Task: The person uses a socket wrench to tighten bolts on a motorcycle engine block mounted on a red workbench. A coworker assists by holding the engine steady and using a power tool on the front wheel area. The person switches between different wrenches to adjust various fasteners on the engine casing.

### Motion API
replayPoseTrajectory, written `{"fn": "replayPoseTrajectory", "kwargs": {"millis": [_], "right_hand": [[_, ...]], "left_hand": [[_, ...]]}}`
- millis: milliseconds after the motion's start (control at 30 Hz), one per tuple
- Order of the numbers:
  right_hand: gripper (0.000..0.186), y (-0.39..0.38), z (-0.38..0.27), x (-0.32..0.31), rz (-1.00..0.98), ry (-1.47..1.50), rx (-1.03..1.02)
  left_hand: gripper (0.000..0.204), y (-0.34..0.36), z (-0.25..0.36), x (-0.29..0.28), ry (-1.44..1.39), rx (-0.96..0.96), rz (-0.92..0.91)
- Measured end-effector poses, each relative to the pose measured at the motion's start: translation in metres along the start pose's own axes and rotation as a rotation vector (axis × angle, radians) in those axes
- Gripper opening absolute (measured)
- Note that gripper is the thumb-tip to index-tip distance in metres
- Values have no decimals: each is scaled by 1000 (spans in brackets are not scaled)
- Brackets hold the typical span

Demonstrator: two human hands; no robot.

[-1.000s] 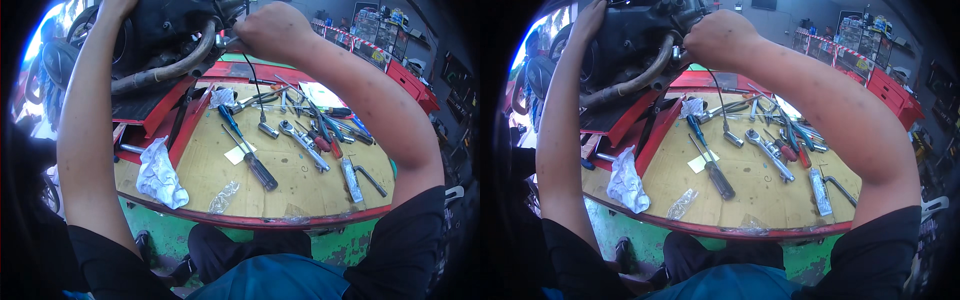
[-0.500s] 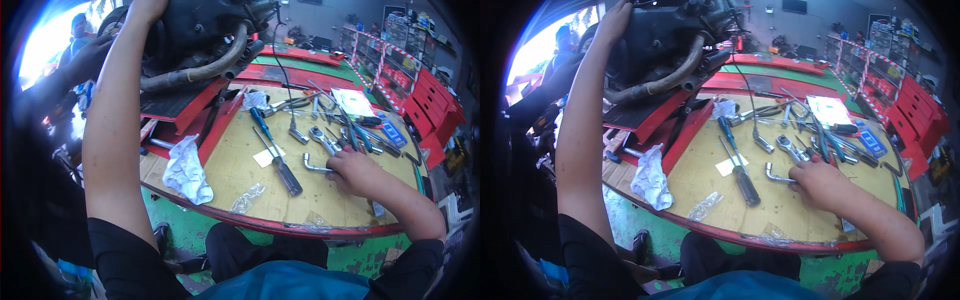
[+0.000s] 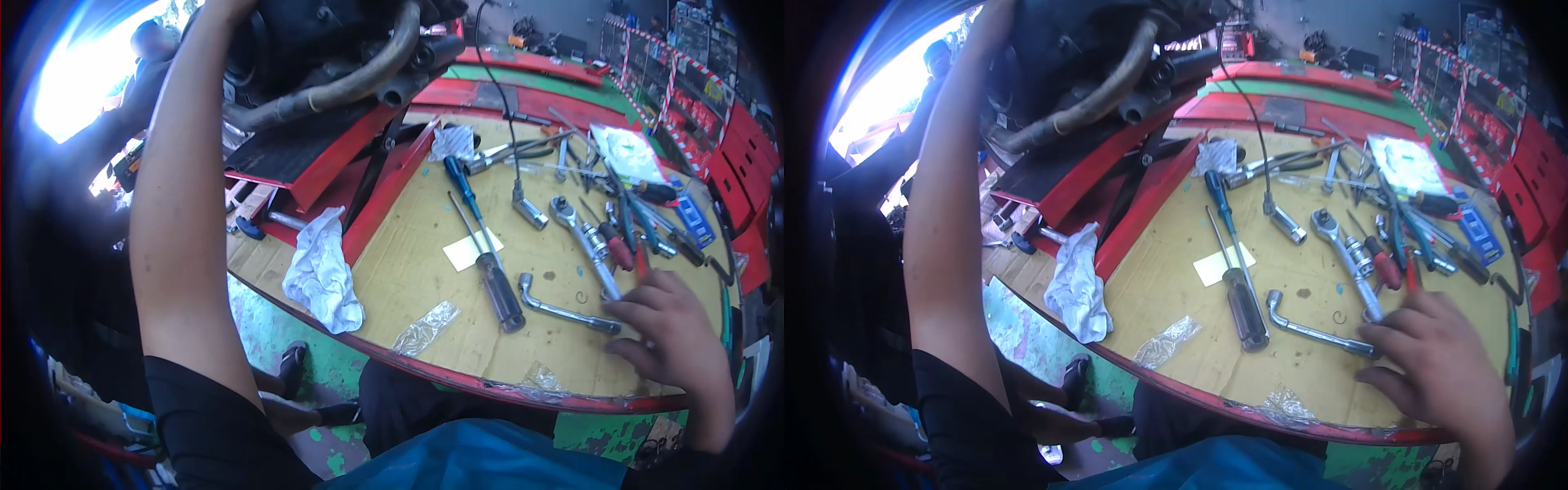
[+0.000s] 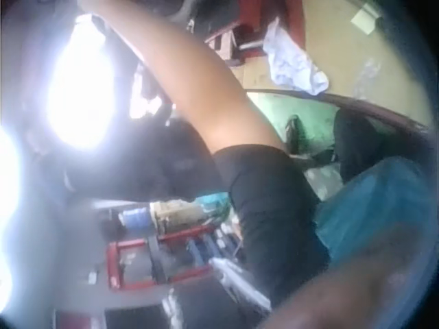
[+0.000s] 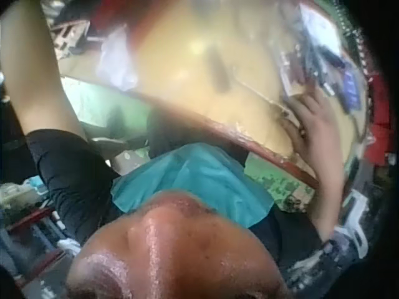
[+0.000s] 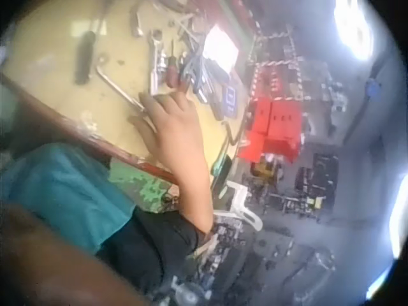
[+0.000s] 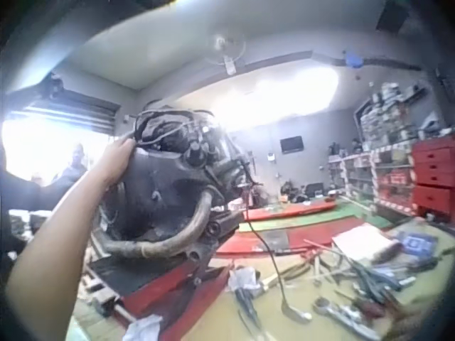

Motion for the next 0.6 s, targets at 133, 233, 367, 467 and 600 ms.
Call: {"fn": "replayPoseTrajectory", "kwargs": {"millis": [133, 233, 367, 467, 600], "right_hand": [[52, -58, 20, 5, 124, 118, 265], [61, -90, 29, 14, 115, 179, 363], [71, -103, 38, 38, 140, 208, 419], [67, -106, 43, 49, 140, 258, 404], [63, -110, 48, 55, 127, 280, 381]], "left_hand": [[39, 35, -13, 28, 16, 122, 6], [33, 46, -32, 32, 103, 207, 5], [25, 49, -59, 22, 411, 343, -62], [22, 53, -78, 25, 502, 513, -16], [22, 53, -88, 19, 590, 543, -83]]}}
Point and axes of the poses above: each hand's wrist, its own y-axis towards the middle knuckle, its own x-axis out of the palm, z = x × y, the point moved 1 cm from there along y, towards the middle knuckle, and after that the axes turned 5 degrees about x, right-handed, at the moved point
